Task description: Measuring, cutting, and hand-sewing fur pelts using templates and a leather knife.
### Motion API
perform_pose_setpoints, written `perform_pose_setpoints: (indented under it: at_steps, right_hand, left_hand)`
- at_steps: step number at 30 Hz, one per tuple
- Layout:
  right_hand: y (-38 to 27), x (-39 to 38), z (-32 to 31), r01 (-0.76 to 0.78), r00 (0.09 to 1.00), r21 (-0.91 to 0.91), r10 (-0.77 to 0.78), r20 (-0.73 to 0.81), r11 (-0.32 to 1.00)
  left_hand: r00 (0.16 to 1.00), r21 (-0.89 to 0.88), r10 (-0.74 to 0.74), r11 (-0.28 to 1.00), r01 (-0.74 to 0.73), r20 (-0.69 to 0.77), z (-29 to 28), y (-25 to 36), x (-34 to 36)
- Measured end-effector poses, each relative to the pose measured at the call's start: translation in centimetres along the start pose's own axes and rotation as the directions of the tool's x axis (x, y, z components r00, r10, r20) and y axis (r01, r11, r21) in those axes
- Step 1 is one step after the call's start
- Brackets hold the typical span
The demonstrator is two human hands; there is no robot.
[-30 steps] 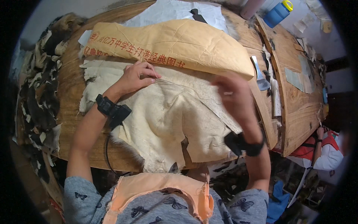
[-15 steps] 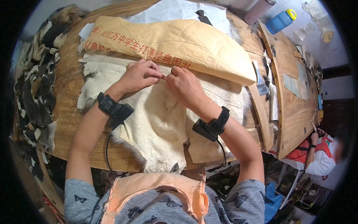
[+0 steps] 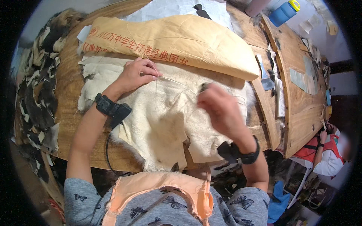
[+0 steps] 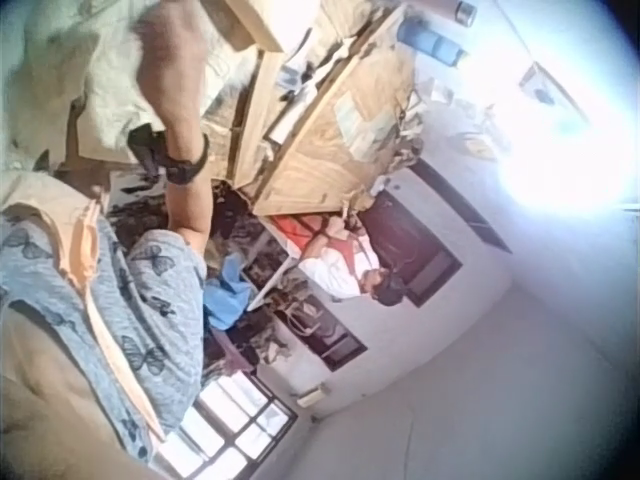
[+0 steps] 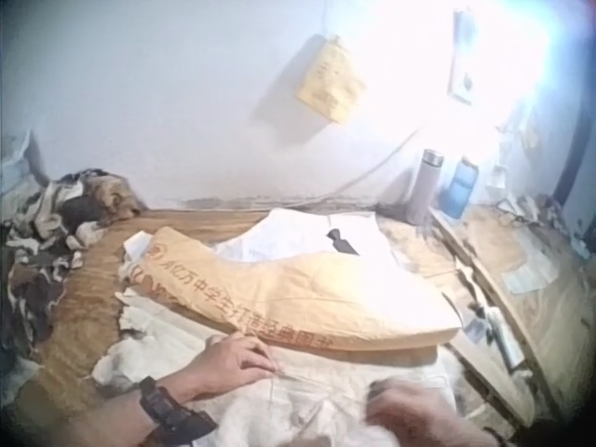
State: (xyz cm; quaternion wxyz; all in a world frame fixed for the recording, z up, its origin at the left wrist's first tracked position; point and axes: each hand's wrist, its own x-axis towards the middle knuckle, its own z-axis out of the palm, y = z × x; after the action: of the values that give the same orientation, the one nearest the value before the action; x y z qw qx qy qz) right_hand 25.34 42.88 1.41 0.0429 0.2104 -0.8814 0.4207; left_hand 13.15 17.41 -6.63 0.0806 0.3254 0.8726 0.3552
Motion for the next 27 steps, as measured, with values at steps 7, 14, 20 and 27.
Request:
perform_pose_setpoints:
  at_steps: [7,14,20,27]
  right_hand:
    - [5.3,-4.2,-8.6,-0.456,0.843,-0.476,0.195,-0.501,0.752]
    - [2.8,1.9,-0.7,-0.191,0.978,-0.326,0.153,-0.139,0.926]
    - [3.7,6.6,5.2,0.007,0.996,-0.295,0.020,0.090,0.956]
    - [4.1,7.3,6.8,0.062,0.989,-0.366,-0.008,0.146,0.929]
  left_hand:
    - [0.994,-0.042,-0.080,0.996,0.083,0.073,0.1,-0.2,0.2]
    - [0.993,-0.037,-0.082,0.996,0.085,0.080,0.0,-0.5,0.0]
    - [0.997,-0.050,-0.061,0.997,0.063,0.057,0.1,-0.5,0.1]
    - [1.000,-0.038,-0.001,0.999,0.000,-0.026,0.1,-0.2,-0.1]
